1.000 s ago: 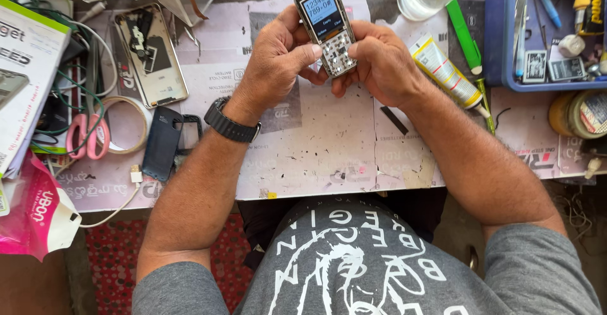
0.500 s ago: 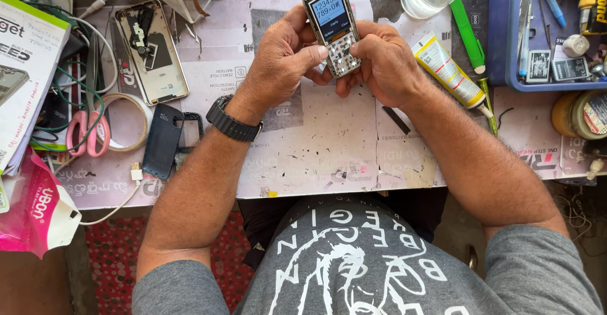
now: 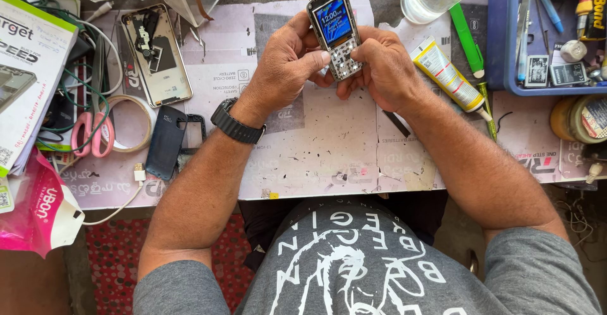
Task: The person cleans a small black phone battery with a green pen and a toothbrush, then inserts it into a silver feature phone. The person presses buttons on the phone to turn it on and navigate the menu.
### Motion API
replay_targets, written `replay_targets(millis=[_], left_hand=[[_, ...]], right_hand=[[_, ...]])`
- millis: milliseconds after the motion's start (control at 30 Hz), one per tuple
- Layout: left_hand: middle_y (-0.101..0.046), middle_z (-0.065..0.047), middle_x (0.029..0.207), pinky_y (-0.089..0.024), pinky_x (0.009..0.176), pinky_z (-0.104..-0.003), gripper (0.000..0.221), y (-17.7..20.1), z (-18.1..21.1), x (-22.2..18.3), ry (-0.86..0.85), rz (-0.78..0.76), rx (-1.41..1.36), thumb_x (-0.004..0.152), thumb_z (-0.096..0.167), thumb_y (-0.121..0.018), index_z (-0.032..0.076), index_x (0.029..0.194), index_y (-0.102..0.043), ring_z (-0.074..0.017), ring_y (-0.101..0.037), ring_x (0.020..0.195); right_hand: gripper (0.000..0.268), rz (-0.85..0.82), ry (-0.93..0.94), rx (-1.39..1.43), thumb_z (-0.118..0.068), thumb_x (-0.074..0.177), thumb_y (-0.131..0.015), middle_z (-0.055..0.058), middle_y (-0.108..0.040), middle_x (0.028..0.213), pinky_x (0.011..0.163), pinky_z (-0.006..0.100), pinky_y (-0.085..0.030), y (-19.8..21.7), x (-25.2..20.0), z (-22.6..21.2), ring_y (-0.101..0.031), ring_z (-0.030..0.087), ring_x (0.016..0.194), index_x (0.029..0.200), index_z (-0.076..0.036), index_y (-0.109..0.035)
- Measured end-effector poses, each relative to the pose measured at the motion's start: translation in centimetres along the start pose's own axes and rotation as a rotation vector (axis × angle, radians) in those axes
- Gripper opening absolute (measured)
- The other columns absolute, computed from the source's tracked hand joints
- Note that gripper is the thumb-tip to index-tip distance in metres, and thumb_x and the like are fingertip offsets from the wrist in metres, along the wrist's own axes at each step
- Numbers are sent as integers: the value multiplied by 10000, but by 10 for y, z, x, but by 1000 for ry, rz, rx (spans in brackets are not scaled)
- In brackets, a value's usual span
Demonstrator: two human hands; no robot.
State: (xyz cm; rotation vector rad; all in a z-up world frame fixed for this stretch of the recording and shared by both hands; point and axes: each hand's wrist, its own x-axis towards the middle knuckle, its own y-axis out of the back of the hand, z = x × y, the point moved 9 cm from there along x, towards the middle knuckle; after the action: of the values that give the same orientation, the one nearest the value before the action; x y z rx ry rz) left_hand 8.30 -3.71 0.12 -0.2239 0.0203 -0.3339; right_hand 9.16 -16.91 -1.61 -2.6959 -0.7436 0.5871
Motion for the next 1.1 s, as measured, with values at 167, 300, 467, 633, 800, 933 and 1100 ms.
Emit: replay_targets(millis=[167, 300, 467, 633, 800, 933, 1100], left_hand=[[-734, -172, 1173, -700, 675, -272, 499, 0, -2, 0, 9, -9, 2, 960, -17, -569, 1, 1448, -466, -156, -759, 895], [-717, -148, 1230, -685, 789, -287, 521, 4, -11, 1, -95, -42, 10, 974, -33, -600, 13, 1477, -474, -162, -745, 1021], [-724, -122, 1132, -627, 639, -285, 518, 9, -23, 6, -48, -58, -9, 925, -3, -599, 14, 1429, -479, -145, -699, 844], [-732, -148, 1122, -657, 605, -276, 660, 3, -10, 4, -36, -13, -38, 923, 26, -599, -8, 1525, -332, -153, -729, 847], [-721, -151, 1182, -685, 611, -279, 667, 1, -7, 3, -26, -11, -31, 935, 39, -563, -16, 1547, -302, -148, -739, 909], [-717, -166, 1217, -685, 610, -277, 636, 1, -5, 4, -8, -11, -8, 936, 33, -551, -26, 1528, -325, -149, -741, 934], [-721, -150, 1150, -699, 602, -279, 634, 3, -6, 4, -6, 16, 23, 908, 35, -544, -6, 1498, -317, -156, -744, 903]], right_hand=[[378, -25, 12, -1, -74, 898, -399, 195, -705, 906, 565, 365, -603, 0, 1, 1, -672, 248, 619, 1173, 83, -604], [348, 20, 9, -9, -73, 912, -405, 197, -701, 967, 573, 381, -608, 4, 2, 4, -707, 283, 753, 1144, 90, -606], [379, 4, 56, -64, -65, 919, -359, 260, -693, 1023, 631, 394, -611, -8, -1, -8, -718, 365, 878, 1168, 106, -587], [428, 15, 70, -68, -42, 931, -359, 261, -668, 1145, 661, 399, -601, -13, -3, -12, -701, 402, 903, 1264, 147, -550], [433, -9, 74, -51, -28, 946, -348, 276, -654, 1126, 666, 396, -599, -8, -4, -7, -692, 395, 890, 1280, 163, -548], [436, -8, 85, -57, -28, 933, -352, 274, -656, 1119, 653, 388, -597, -10, -3, -10, -700, 393, 895, 1282, 147, -546], [452, -13, 79, -64, -23, 925, -353, 273, -654, 1146, 663, 388, -601, -16, -5, -12, -695, 385, 901, 1298, 143, -549]])
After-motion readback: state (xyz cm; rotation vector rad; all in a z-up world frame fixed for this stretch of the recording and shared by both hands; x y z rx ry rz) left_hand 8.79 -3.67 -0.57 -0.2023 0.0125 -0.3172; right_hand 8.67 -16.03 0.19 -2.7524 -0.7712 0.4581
